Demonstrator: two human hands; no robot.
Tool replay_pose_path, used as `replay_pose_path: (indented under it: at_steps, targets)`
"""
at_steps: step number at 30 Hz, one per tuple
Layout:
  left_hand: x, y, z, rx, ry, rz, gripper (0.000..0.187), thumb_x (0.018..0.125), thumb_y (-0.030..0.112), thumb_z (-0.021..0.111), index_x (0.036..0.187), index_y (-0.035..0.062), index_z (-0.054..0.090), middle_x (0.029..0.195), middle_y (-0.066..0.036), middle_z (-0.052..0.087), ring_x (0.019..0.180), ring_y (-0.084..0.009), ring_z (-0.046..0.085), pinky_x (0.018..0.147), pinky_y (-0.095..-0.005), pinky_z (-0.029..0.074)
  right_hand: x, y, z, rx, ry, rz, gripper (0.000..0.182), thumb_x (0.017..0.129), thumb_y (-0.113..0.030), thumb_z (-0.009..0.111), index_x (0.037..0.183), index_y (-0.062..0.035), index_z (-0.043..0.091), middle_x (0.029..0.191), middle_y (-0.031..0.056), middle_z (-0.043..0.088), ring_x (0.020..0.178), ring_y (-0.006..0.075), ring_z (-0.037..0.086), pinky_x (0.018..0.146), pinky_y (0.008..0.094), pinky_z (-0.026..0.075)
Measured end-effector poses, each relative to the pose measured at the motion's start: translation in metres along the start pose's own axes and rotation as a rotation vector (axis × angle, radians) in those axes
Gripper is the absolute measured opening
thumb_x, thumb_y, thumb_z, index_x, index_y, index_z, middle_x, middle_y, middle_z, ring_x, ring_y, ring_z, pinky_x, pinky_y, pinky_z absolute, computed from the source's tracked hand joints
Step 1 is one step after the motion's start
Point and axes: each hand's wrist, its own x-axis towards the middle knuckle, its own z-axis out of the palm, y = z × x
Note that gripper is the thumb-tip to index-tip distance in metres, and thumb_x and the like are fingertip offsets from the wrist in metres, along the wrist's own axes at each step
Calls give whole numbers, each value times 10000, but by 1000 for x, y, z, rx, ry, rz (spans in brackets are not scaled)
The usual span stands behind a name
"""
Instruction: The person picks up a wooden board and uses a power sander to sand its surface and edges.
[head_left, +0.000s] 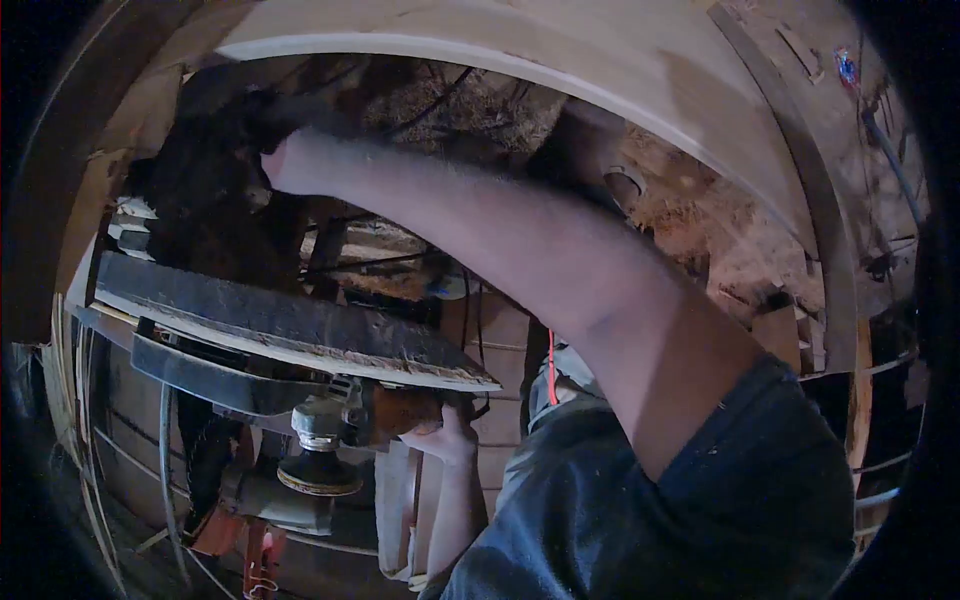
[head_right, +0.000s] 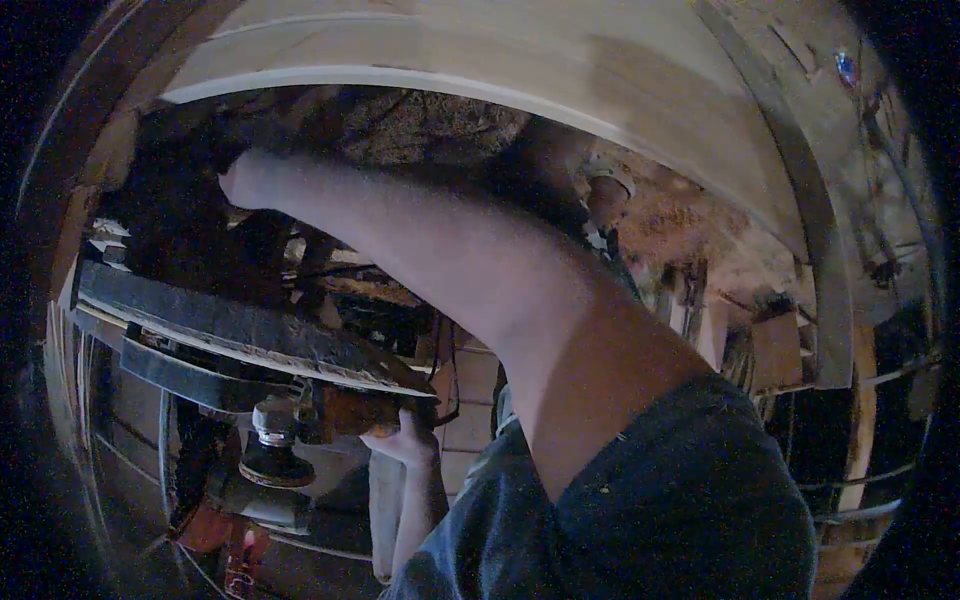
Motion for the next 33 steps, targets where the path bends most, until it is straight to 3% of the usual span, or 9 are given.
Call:
replay_pose_path:
  at_steps: [7,10,15,18,25,29,32,33]
  targets:
    - [2,10,6,-21,-51,31,767,858,-89,726,1521,26,358,1405,-210,542,1162,-310,626,948,-498,594,-3,-7,1,-18,9,-14,390,1031,-311,474,1078,-27,737,1091,194,752,1022,407,712,933,517,562]
    - [0,12,4,-34,-39,-77,753,863,-81,729,1517,6,368,1400,-211,551,1143,-304,638,955,-480,590,-5,-7,4,-23,2,-17,378,1024,-314,492,1084,-28,733,1094,190,753,1018,402,713,924,510,566]
    - [3,13,13,-80,1,-11,764,809,-98,690,1492,-66,350,1313,-187,583,1126,-262,643,912,-400,585,-1,-5,3,-40,-7,-20,362,1013,-319,522,1095,-31,726,1099,184,755,1012,395,715,909,498,572]
    - [5,6,5,59,-15,55,795,814,-60,701,1513,-90,324,1336,-185,575,1197,-279,607,1056,-423,505,3,-4,5,-50,-20,-24,355,1006,-322,541,1101,-32,722,1101,180,756,1008,390,717,899,491,576]
    - [2,-10,-13,0,-42,22,818,804,-27,700,1518,-69,305,1386,-201,522,1242,-279,571,1088,-435,478,3,-15,-1,-52,3,-59,344,990,-329,583,1116,-36,712,1108,171,759,1000,380,720,878,474,585]
    - [15,-1,-2,-25,-32,28,850,813,-28,718,1541,-23,280,1407,-189,506,1264,-295,556,1131,-457,438,-16,-20,-36,-17,161,-111,343,981,-333,607,1125,-38,707,1111,165,761,995,374,722,866,465,590]
    - [27,-17,-12,203,53,128,936,753,30,766,1549,-40,281,1433,-184,486,1326,-304,510,1160,-458,405,-64,-8,-70,56,434,-182,345,974,-336,625,1131,-39,703,1114,161,762,992,370,723,857,458,593]
    - [34,-18,-12,301,79,148,950,742,39,772,1551,-43,281,1432,-190,487,1323,-307,513,1158,-458,406,-59,26,-58,199,544,-191,360,890,-275,725,1144,-22,694,1060,201,754,982,398,716,840,450,591]
